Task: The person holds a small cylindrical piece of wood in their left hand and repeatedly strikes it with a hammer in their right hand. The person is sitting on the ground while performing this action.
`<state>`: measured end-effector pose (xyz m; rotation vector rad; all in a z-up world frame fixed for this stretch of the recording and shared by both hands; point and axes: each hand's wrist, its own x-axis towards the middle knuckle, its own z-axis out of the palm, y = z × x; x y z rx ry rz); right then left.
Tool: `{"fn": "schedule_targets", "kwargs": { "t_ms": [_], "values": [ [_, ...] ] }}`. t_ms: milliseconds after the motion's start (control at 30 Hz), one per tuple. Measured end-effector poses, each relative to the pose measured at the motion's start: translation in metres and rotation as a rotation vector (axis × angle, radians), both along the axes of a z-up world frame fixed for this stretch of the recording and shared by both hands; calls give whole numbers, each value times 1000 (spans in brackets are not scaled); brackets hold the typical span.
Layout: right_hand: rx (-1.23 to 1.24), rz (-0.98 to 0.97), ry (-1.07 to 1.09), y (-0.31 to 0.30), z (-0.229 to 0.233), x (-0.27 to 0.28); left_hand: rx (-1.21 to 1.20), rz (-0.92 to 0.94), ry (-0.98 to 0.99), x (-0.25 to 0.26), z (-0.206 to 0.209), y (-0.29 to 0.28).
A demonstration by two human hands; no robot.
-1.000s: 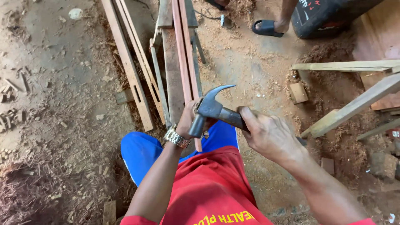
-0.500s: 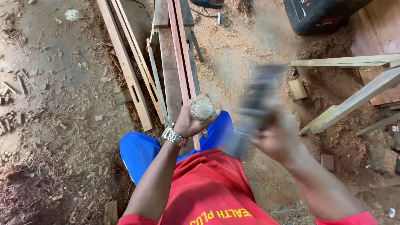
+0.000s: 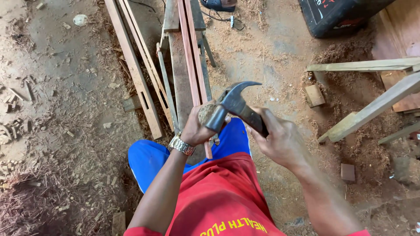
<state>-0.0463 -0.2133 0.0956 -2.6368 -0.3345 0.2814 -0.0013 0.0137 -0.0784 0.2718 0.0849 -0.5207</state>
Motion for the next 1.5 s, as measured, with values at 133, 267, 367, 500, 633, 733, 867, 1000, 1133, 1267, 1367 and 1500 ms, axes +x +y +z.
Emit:
{"fn": "schedule_targets", "kwargs": {
  "t_ms": [133,267,367,500,633,733,867,1000,1133,1267,1367,1500],
  "values": [
    [15,20,-155,-4,10,-2,522,140,-369,3,3,2],
    [163,64,-339,-9,19,-6,539,172,-275,23,-8,-5],
    [152,-28,-322,-12,23,-8,406,117,-59,19,52,-4],
    [254,9,-506,-14,33,-9,677,134,-436,25,91,-6],
    [267,-73,-484,-15,33,-6,629,182,-498,27,97,-8],
    [289,-141,-453,-19,32,-8,1137,296,-762,27,97,-8],
    [296,-130,-454,-22,31,-9,1290,268,-757,25,95,-6],
    [285,-102,-406,-19,33,-7,1274,227,-736,28,86,-6],
    [261,-80,-362,-12,38,-7,667,75,-187,44,51,-12],
    [414,79,-525,5,65,-8,265,51,-36,44,29,-11],
    [491,103,-585,-8,41,-4,715,117,-399,34,47,-7],
    [530,218,-577,2,18,7,809,36,-182,39,60,-5]
  ]
}}
